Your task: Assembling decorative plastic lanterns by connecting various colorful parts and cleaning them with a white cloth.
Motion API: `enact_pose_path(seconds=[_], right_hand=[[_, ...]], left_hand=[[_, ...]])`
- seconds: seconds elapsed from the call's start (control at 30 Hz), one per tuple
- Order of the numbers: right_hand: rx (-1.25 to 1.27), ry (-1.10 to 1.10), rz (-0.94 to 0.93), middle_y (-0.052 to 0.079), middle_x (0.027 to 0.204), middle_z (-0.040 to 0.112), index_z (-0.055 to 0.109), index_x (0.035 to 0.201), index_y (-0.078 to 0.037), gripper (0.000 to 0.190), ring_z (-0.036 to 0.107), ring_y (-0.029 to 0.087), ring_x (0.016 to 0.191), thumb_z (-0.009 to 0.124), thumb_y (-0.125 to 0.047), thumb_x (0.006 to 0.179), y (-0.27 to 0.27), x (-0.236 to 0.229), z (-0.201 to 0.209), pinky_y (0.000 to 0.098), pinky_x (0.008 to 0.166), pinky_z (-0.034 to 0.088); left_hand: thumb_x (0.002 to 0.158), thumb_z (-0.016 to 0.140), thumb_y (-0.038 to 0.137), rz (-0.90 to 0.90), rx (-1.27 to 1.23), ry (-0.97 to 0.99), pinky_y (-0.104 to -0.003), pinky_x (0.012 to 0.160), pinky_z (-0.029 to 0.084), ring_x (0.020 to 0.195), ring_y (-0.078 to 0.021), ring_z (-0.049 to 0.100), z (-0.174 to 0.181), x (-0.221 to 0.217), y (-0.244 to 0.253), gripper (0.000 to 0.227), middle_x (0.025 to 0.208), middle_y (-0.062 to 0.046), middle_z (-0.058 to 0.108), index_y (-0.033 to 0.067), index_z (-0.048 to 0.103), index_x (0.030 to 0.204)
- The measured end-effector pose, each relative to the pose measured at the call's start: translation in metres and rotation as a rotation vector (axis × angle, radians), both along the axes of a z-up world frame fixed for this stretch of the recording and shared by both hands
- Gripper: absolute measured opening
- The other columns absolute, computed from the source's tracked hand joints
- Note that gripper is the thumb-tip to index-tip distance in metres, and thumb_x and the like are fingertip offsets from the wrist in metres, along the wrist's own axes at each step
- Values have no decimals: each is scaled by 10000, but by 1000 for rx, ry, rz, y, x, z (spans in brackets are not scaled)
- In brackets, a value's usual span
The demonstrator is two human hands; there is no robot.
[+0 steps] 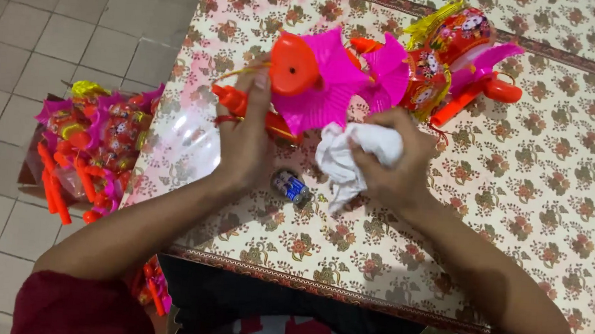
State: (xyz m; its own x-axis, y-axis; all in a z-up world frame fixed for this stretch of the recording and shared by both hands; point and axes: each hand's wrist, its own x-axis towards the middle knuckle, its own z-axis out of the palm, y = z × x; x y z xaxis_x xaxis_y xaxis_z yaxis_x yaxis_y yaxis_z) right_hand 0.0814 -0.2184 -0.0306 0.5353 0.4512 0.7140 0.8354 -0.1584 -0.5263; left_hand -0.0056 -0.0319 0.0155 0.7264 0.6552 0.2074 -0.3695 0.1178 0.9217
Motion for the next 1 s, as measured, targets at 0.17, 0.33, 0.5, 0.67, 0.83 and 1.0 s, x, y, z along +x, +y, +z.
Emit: enact_pose_path(seconds=[0.17, 0.33, 0.5, 0.67, 0.83, 1.0], right_hand=[[4, 647, 35, 92, 669, 631, 706, 917, -48, 229, 582, 134, 625, 739, -264, 849, 12, -14, 20, 292, 552, 470], [56, 749, -2, 49, 808, 664, 701, 1012, -61, 270, 590, 111, 766, 741, -299, 891, -9, 17, 28, 283, 731, 517], [-16, 781, 38, 41, 795, 640, 705, 986, -63, 136, 594, 138, 750, 679, -142, 878, -17, 49, 45, 287, 747, 512], [-115, 979, 7, 57, 779, 621, 708, 969, -83, 151, 604, 166, 723, 632, -148, 856, -26, 36, 45, 294, 716, 499], [-10, 1127, 12, 25, 767, 617, 696, 958, -103, 128, 617, 113, 701, 620, -175, 884, -14, 18, 76, 255, 650, 491], [103, 1143, -22, 8, 888, 641, 617, 1281, -127, 406, 629, 66, 769, 511, -412, 1012, -11, 15, 105, 255, 717, 583]], left_hand=[[1033, 569, 477, -252, 16, -55, -496, 1069, 505, 1218, -266, 585, 4, -10, -1, 476, 1303, -157, 541, 52, 625, 1242], [929, 687, 316, -347, -25, -24, -370, 973, 536, 1148, -187, 588, -10, -1, 14, 504, 1263, -112, 577, 67, 537, 1340], [956, 631, 532, -519, 185, 33, -380, 996, 430, 1077, -170, 483, -22, 9, 20, 836, 1157, -92, 502, 80, 293, 1573], [961, 597, 521, -686, 165, 61, -397, 929, 609, 1259, -239, 476, -41, 11, 16, 700, 1430, -149, 338, 53, 509, 1473], [1003, 538, 469, -760, 234, 29, -539, 1089, 389, 1369, -386, 415, -49, 5, 23, 643, 1491, -221, 386, 57, 478, 1494], [971, 584, 575, -633, 243, -6, -432, 907, 588, 1126, -200, 633, -31, 2, 17, 613, 1215, -136, 670, 99, 587, 1358]])
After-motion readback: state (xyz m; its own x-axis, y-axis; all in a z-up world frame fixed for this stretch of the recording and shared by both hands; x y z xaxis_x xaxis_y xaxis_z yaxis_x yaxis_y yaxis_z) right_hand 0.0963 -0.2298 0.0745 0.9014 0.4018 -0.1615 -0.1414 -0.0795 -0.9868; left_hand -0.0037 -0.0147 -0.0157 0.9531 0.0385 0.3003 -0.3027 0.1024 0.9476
